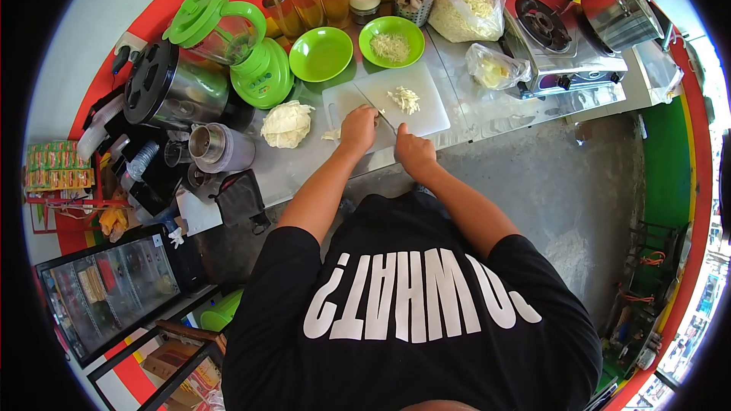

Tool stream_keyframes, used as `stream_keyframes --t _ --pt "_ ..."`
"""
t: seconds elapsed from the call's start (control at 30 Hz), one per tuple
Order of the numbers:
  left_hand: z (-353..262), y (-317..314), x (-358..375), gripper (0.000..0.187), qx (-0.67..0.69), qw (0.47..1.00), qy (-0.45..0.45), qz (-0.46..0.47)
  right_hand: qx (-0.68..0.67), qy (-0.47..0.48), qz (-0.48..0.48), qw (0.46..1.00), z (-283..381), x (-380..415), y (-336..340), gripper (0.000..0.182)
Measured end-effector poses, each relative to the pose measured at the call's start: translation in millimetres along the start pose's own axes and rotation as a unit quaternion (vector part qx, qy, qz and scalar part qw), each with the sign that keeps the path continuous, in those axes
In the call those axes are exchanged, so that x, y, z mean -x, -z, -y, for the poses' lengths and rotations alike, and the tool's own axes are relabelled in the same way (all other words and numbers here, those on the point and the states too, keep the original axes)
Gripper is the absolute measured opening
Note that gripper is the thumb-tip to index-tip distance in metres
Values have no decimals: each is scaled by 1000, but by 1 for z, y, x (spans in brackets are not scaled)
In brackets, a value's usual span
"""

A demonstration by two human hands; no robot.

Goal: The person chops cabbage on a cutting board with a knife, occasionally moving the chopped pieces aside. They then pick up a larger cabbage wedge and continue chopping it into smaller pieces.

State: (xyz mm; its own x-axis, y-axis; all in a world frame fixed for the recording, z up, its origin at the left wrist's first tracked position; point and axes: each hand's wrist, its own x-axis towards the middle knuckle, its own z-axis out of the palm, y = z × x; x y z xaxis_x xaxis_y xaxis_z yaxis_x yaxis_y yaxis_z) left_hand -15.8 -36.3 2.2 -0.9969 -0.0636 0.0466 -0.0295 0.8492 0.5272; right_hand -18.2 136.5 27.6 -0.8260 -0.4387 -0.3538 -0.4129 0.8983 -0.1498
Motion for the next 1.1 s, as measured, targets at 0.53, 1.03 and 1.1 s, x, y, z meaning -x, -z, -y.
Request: stream_keyframes --t 0.53,1.03,1.1 --pt "-2 -3 16 15 68 995 36 -67 -13 4 -6 1000 7 -5 9 20" --pt "7 -11 14 11 75 994 49 -69 -12 22 28 999 11 -4 29 20" --pt "5 -10 17 10 94 991 57 -79 -8 22 25 999 12 -2 28 21"
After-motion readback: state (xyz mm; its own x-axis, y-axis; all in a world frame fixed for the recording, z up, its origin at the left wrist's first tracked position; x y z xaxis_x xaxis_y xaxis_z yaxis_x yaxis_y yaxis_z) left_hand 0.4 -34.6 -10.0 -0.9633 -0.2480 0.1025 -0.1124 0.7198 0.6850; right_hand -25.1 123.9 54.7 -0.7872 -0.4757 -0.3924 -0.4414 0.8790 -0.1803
